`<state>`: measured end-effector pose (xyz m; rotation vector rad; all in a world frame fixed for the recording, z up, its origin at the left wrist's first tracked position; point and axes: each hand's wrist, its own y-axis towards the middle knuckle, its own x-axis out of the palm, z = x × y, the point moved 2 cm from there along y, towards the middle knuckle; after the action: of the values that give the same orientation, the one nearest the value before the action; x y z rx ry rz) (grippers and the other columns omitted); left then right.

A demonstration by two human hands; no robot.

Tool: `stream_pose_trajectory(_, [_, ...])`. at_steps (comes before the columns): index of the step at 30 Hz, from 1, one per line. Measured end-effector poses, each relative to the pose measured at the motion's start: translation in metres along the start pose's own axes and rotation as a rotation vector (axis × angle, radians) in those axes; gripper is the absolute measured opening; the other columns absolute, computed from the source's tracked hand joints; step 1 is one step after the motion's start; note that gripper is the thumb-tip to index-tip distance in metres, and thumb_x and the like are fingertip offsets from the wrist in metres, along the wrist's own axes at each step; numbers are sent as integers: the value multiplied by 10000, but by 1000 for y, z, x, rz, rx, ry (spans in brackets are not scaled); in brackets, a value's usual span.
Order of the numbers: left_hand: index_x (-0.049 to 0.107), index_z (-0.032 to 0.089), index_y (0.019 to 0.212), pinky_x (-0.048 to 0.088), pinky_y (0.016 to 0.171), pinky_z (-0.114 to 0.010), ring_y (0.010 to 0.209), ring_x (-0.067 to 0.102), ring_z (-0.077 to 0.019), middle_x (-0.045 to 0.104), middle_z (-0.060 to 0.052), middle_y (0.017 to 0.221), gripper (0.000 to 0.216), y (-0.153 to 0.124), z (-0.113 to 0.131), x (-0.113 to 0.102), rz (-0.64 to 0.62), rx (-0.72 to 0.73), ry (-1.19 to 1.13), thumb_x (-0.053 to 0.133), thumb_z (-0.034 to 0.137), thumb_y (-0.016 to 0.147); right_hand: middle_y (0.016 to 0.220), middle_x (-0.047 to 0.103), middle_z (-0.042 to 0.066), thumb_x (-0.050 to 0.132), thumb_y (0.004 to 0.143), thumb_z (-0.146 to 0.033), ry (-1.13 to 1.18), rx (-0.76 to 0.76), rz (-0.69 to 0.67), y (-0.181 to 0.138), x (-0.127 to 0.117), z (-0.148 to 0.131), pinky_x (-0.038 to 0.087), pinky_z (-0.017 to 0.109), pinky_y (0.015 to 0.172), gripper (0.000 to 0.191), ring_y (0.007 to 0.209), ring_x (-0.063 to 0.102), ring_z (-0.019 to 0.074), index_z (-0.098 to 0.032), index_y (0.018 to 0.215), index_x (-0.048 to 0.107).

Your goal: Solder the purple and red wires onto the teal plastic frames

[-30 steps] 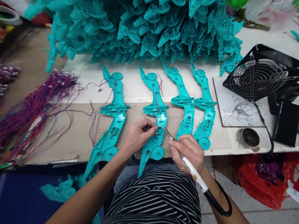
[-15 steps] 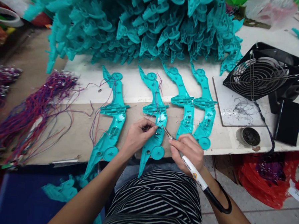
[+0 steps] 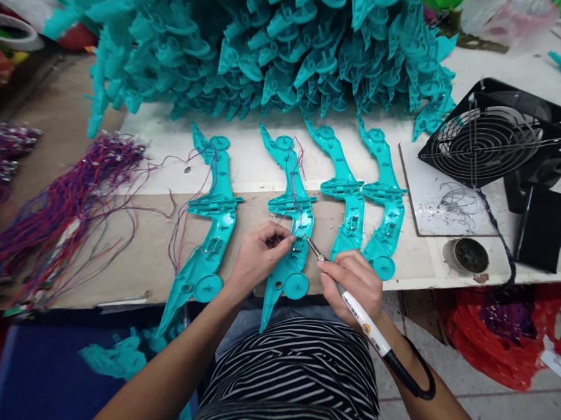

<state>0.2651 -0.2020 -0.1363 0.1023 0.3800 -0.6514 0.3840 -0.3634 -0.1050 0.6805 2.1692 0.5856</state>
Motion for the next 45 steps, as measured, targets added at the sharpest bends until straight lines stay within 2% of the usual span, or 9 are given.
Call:
stream_pose_trajectory(12, [675,165,676,443,614,-244,622,535,-117,601,4,682,105,-2,-1,3,18,16,25,669,178,780,717,619,20,609,846,-43,-15,-54,-29,-2,3,2,533,293,662,238,727,596,151,-177,1028,684])
stream_pose_trajectory(26, [642,179,701,453,658,-267,667,568,-133,619,3,712,87,-4,-4,5,41,77,43,665,164,784,711,604,14,607,839,-39,-16,-22,-19,-3,0,1,537,297,670,260,743,603,156,-187,1037,690])
stream_pose_trajectory(39, [645,182,692,460,664,-271,671,568,-133,617,3,713,93,-4,-5,6,42,64,53,653,173,783,718,635,25,612,838,-66,-56,-95,-23,-4,2,4,550,300,667,253,734,616,161,-191,1034,712])
stream_pose_trajectory(45, [639,187,687,470,661,-273,678,574,-137,624,-1,717,103,-4,-4,6,37,73,55,649,176,789,707,617,15,609,834,-48,-39,-45,-10,-3,-1,1,549,297,664,283,731,613,156,-200,1048,716])
